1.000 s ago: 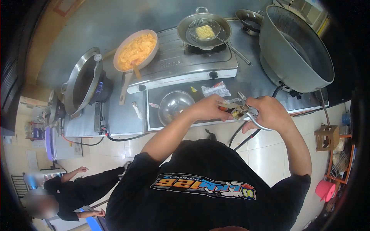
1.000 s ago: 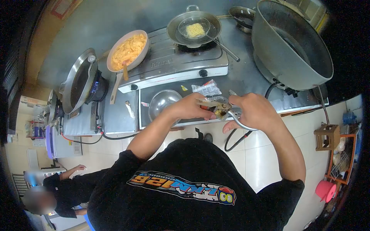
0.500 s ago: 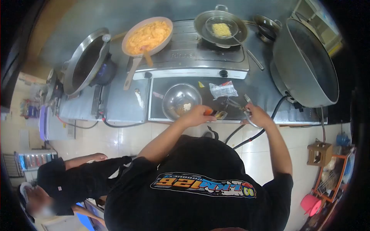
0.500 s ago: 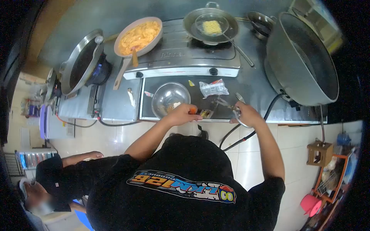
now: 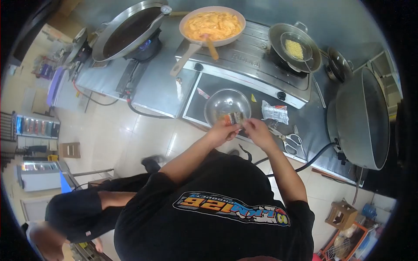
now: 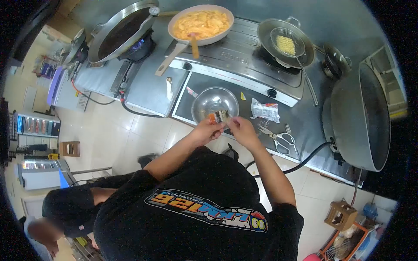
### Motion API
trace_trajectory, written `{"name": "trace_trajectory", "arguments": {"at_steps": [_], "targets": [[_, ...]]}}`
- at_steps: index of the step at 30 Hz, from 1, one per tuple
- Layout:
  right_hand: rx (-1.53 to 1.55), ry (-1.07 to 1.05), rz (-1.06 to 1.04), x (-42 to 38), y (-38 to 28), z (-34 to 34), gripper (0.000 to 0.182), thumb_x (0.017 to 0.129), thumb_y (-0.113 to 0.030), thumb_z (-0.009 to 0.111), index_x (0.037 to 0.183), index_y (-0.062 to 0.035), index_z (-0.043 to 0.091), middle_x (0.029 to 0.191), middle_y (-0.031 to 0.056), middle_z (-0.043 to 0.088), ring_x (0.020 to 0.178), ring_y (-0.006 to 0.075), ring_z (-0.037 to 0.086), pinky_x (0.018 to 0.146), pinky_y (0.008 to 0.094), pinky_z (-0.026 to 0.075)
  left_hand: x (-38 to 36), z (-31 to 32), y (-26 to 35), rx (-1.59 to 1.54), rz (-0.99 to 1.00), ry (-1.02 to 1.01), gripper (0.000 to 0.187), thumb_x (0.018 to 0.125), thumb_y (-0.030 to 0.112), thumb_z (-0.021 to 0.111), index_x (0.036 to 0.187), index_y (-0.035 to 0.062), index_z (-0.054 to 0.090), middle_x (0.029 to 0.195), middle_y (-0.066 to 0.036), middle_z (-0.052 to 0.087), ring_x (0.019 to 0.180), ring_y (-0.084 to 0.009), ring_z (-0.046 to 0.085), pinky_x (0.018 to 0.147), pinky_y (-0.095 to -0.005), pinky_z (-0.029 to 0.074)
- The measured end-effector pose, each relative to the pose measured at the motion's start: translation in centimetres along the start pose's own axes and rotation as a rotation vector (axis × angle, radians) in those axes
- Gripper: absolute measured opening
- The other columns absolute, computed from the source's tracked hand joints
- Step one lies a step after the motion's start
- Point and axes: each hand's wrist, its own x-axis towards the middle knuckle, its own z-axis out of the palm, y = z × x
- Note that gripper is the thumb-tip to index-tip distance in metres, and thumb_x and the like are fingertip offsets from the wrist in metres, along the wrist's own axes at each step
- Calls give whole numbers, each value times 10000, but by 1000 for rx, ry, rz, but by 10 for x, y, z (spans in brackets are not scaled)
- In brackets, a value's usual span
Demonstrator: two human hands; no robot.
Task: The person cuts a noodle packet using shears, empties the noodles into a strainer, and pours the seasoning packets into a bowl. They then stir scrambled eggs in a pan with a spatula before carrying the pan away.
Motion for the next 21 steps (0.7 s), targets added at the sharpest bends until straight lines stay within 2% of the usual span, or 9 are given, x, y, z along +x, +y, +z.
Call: {"name": "trace_trajectory", "arguments": {"at_steps": [2,3,6,9,12,16,19,20,21], "targets": [[-44,-40,83,27,-1,10,316,938,-249,665,1015,58,682,806,117,691,692,165,660,630,299,529,7,0,1,-75,-82,100,86,970,131,639,1010,60,610,808,-26,615,607,-94,521,508,-222,384],[8,-8,86,33,-3,13,282,911,-221,675,909,60,697,725,85,670,630,149,641,573,304,517,12,-4,0,-125,-120,131,79,968,116,632,1023,63,610,810,-27,616,605,-92,517,506,-224,377],[-151,20,162,48,-7,16,217,871,-161,660,858,53,694,733,135,687,651,234,677,614,362,535,19,-14,-8,-217,-150,150,100,984,132,600,1013,37,604,848,-45,626,699,-119,551,586,-236,421],[-531,152,-125,59,1,21,160,843,-111,628,834,34,696,785,221,689,719,376,688,676,436,541,19,-17,-12,-314,-123,172,150,1002,156,560,1011,11,600,891,-77,642,775,-153,578,657,-262,464],[-575,174,-266,60,-1,29,139,836,-87,596,838,11,695,843,270,659,818,456,654,733,484,526,19,-18,-14,-423,-158,219,193,1012,176,531,1034,-1,602,919,-104,656,781,-176,586,676,-289,486],[-578,167,-288,57,-6,31,161,861,-118,596,825,18,676,833,264,657,811,452,653,714,493,514,26,-20,-25,-507,-68,214,227,1007,196,542,1079,-11,600,939,-120,662,778,-193,595,685,-312,504],[-647,148,-354,63,6,29,164,873,-117,591,857,25,670,811,258,653,756,425,662,676,474,506,38,-26,-39,-272,123,184,233,1004,219,570,977,-1,640,836,-98,661,705,-173,610,642,-318,513],[-611,60,-269,62,0,30,182,900,-124,583,850,29,667,775,223,659,704,369,661,649,444,508,37,-23,-34,-108,126,238,238,1001,221,585,932,4,653,789,-88,658,671,-165,616,610,-314,515],[-584,-33,-184,61,-5,29,206,928,-132,575,843,34,663,739,187,665,653,312,659,622,414,509,37,-17,-32,-154,179,281,285,997,267,585,860,23,641,740,-79,644,617,-167,607,556,-313,495]]}}
